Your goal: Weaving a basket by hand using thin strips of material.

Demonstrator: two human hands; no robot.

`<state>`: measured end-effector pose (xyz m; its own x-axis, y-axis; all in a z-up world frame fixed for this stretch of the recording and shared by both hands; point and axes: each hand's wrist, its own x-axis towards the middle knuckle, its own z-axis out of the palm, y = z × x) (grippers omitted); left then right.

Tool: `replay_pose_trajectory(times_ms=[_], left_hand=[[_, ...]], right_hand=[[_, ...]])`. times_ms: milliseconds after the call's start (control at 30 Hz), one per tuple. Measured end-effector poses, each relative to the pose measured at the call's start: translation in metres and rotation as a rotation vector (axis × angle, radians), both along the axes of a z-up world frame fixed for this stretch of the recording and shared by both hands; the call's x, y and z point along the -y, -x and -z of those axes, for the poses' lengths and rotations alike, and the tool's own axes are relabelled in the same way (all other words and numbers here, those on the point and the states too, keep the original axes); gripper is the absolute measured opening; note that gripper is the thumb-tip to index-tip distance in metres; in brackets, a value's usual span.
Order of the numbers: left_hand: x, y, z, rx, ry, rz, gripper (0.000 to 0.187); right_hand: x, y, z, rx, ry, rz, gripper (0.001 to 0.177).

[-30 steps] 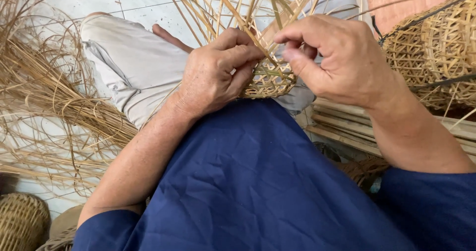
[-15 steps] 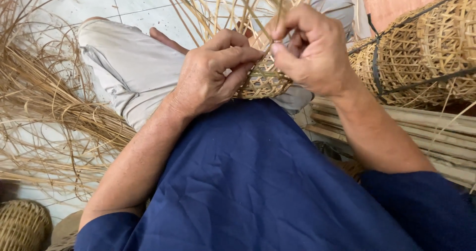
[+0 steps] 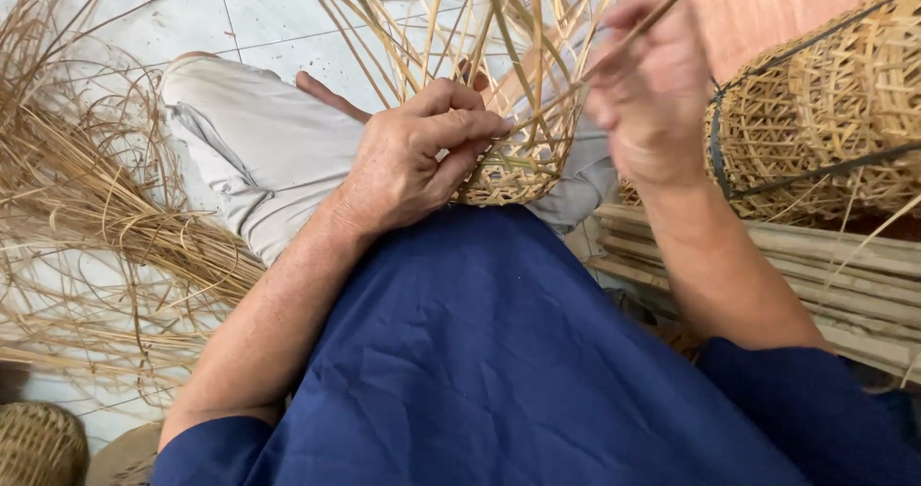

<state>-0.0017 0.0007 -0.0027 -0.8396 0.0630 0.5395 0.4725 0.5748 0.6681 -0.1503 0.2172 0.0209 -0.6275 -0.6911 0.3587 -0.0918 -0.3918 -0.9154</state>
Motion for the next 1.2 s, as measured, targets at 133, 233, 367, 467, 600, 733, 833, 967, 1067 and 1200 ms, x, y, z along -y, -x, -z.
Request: replay_pose_trajectory(times_ms=[133,233,367,467,600,733,833,967,1067,1200], left_hand=[[0.000,0.003,0.004,-0.051,0.001,0.006,0.022],[-0.002,0.005,0.002,-0.046,0.006,0.012,0.021],[-0.004,0.005,-0.002,-0.047,-0.016,0.022,0.018],[-0.005,0.008,0.002,-0.054,0.040,-0.010,0.017],[-0.006,0.005,-0.005,-0.036,0.023,0.010,0.018],[0.002,0.004,-0.015,0.023,-0.022,0.141,0.021],[0.007,0.004,-0.015,0.164,-0.053,0.170,0.028],[0.009,0.004,-0.015,0.253,-0.041,0.154,0.030],[0.008,0.006,-0.011,0.251,-0.034,0.150,0.034],[0.009,0.007,-0.012,0.256,-0.078,0.170,0.035]], right_hand=[[-0.017,-0.020,-0.037,-0.757,-0.037,0.443,0.019],[-0.008,-0.046,-0.085,-1.423,-0.164,0.467,0.007],[0.006,-0.034,-0.090,-1.948,-0.605,0.254,0.008],[0.016,-0.022,-0.083,-1.994,-0.688,0.126,0.012],[0.015,-0.008,-0.077,-1.971,-0.806,0.020,0.026],[0.016,0.002,-0.072,-1.742,-0.819,-0.171,0.024],[0.020,0.004,-0.081,-1.534,-0.885,-0.276,0.017],[0.028,0.004,-0.090,-1.409,-1.001,-0.313,0.008],[0.035,0.003,-0.090,-1.524,-1.043,-0.280,0.008],[0.033,0.007,-0.085,-1.657,-0.983,-0.272,0.010]])
